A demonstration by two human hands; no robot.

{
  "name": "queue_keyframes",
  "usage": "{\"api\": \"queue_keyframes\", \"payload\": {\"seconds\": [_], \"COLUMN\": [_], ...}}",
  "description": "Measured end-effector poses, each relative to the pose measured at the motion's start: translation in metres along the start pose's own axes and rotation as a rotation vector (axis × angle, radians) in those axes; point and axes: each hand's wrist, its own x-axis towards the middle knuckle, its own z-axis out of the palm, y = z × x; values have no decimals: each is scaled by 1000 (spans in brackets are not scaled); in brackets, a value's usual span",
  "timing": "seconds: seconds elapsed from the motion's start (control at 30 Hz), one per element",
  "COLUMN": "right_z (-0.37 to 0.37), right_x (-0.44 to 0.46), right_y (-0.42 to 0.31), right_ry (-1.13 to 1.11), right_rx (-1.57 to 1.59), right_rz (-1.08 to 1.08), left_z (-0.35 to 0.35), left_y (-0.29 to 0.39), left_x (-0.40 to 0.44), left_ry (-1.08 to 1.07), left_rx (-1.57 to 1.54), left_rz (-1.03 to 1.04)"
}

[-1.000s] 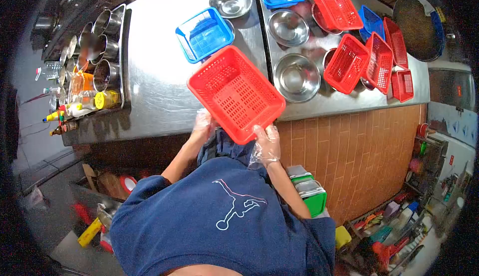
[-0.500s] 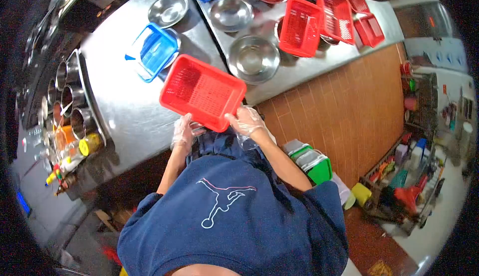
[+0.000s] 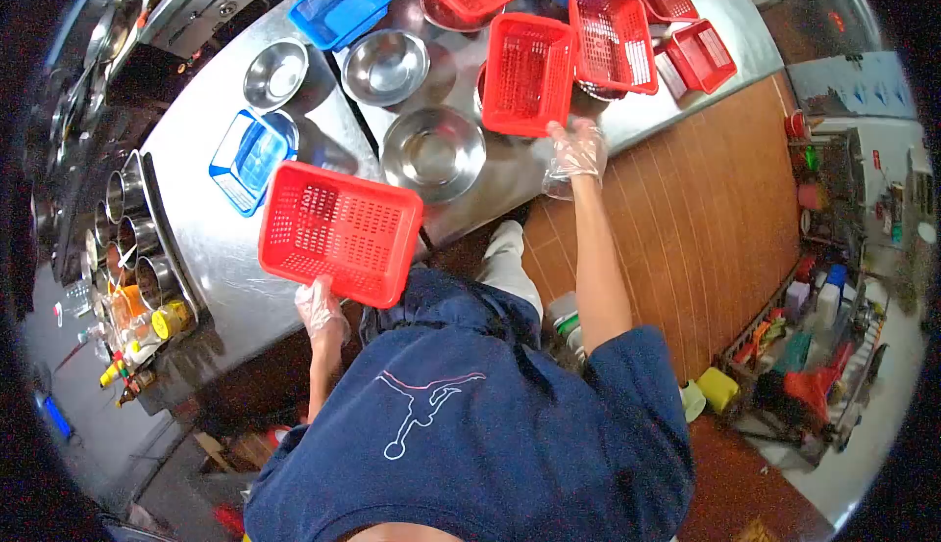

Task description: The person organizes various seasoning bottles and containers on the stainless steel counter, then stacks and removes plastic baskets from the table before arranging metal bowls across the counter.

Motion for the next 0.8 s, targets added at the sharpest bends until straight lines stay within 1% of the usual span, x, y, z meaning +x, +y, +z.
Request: {"api": "queue_keyframes", "payload": {"seconds": [0.03, 0.1, 0.13, 0.17, 0.2, 0.23, 0.3, 0.33, 0.37, 0.43, 0.47, 0.5, 0.53, 0.57, 0.6, 0.63, 0.67, 0.7, 0.73, 0.77, 0.8], "right_z": [5, 10, 14, 15, 16, 18, 24, 13, 0, 6, -21, -26, -46, -70, -80, -88, -91, -86, -79, -75, -98], "right_x": [13, 33, 40, 44, 45, 46, 46, 43, 39, 35, 38, 43, 42, 43, 41, 36, 30, 30, 35, 40, 30], "right_y": [8, 9, 13, 16, 19, 21, 27, 20, 12, 30, 18, 28, 19, 7, -1, -7, -10, -7, 1, 3, -35], "right_ry": [-8, -135, -206, -227, -240, -251, -195, -212, -233, -147, -280, -250, -254, -252, -258, -385, -499, -498, -552, -590, -639], "right_rx": [14, -80, -104, -89, -44, 3, 187, 234, 278, 334, 419, 348, 358, 365, 370, 743, 1098, 1093, 816, 535, 470], "right_rz": [-11, -50, -98, -117, -229, -339, -414, -400, -388, -432, -394, -587, -557, -525, -538, -257, 56, 58, -110, -276, -485], "left_z": [13, 42, 57, 71, 81, 79, 103, 80, 101, 143, 141, 136, 119, 122, 124, 125, 131, 135, 132, 134, 140], "left_y": [3, 4, 2, 1, -1, -14, -8, -49, -20, 21, 15, 3, 1, 7, 0, -8, -2, 4, -8, -7, 1], "left_x": [-3, -9, -11, -11, -9, -4, -6, 15, 6, -3, 4, 15, 31, 34, 45, 56, 61, 68, 85, 89, 90], "left_ry": [51, 130, 109, 89, 100, 155, 116, 115, 80, 132, 114, 91, 72, 49, 34, 13, -28, -73, -155, -159, -228], "left_rx": [-43, -88, -110, -132, -171, -28, -170, 44, -37, -49, -116, -181, 253, 301, 235, 173, 142, 109, 134, 121, 121], "left_rz": [-2, 4, 48, 98, 3, -4, -33, 95, -23, -53, -15, 23, -82, -77, 40, 154, 79, 3, 42, 44, 35]}}
